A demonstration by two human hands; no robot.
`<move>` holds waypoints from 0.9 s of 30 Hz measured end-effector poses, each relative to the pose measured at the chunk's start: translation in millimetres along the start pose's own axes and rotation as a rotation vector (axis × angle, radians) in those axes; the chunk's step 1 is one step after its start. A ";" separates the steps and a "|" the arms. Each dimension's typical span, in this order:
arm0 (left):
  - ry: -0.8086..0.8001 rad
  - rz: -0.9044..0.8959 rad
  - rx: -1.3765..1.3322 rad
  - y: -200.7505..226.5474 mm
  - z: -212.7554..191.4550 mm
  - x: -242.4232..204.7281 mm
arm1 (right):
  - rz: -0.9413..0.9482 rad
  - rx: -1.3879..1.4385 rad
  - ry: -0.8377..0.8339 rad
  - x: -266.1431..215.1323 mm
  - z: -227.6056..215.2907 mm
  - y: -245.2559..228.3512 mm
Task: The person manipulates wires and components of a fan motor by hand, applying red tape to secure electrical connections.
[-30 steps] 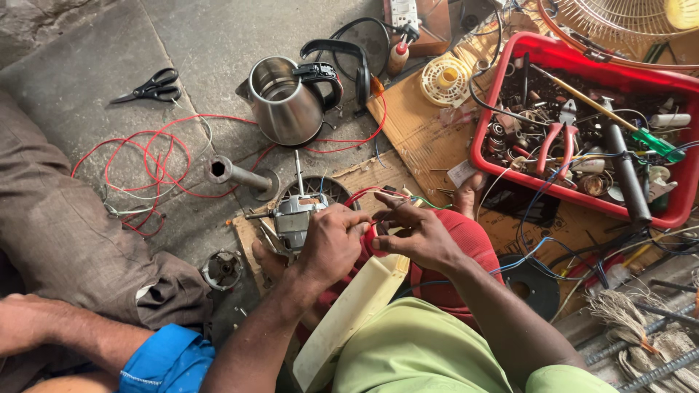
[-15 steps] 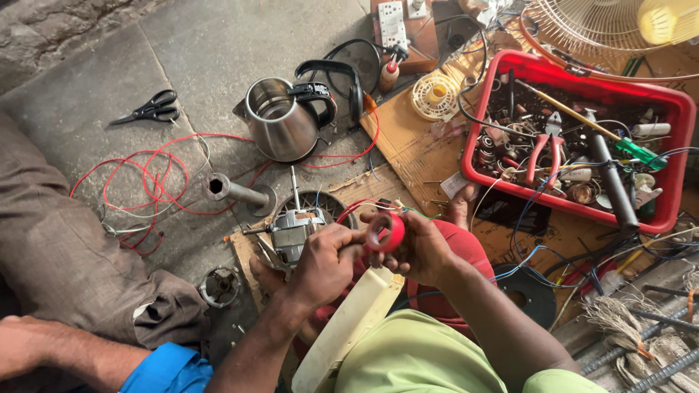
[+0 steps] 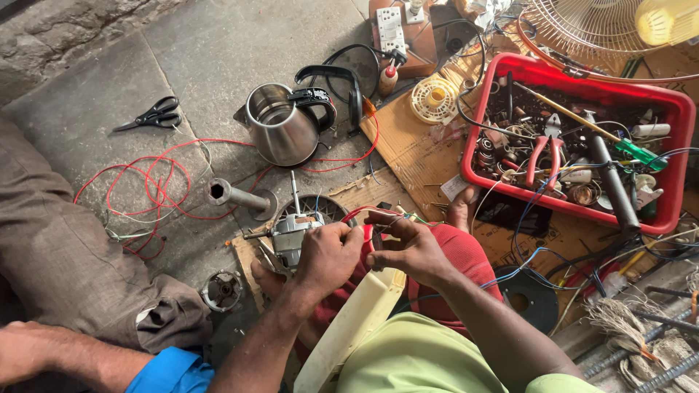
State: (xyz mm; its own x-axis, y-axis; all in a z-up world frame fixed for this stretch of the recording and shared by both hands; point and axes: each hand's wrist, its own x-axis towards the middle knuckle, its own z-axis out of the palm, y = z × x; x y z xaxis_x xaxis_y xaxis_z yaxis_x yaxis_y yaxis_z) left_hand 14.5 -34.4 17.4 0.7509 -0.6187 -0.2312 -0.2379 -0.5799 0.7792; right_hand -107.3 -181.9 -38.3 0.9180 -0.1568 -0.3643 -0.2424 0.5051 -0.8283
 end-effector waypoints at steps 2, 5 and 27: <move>-0.015 -0.019 0.008 5.0 -5.1 -2.4 | 0.000 -0.052 0.021 -0.6 -2.4 -3.5; -0.041 0.042 -0.073 5.6 -7.8 -5.4 | 0.025 -0.134 0.037 -1.7 -7.5 -8.3; -0.010 0.284 -0.079 -4.7 -6.3 -13.5 | 0.322 0.425 -0.092 14.2 -43.1 17.9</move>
State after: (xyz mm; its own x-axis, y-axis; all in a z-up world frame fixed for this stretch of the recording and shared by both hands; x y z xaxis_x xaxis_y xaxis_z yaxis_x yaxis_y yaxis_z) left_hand 9.3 -20.0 20.5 0.6547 -0.7559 -0.0030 -0.3883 -0.3398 0.8566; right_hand -112.2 -211.6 -76.6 0.8465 0.1279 -0.5168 -0.3853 0.8170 -0.4290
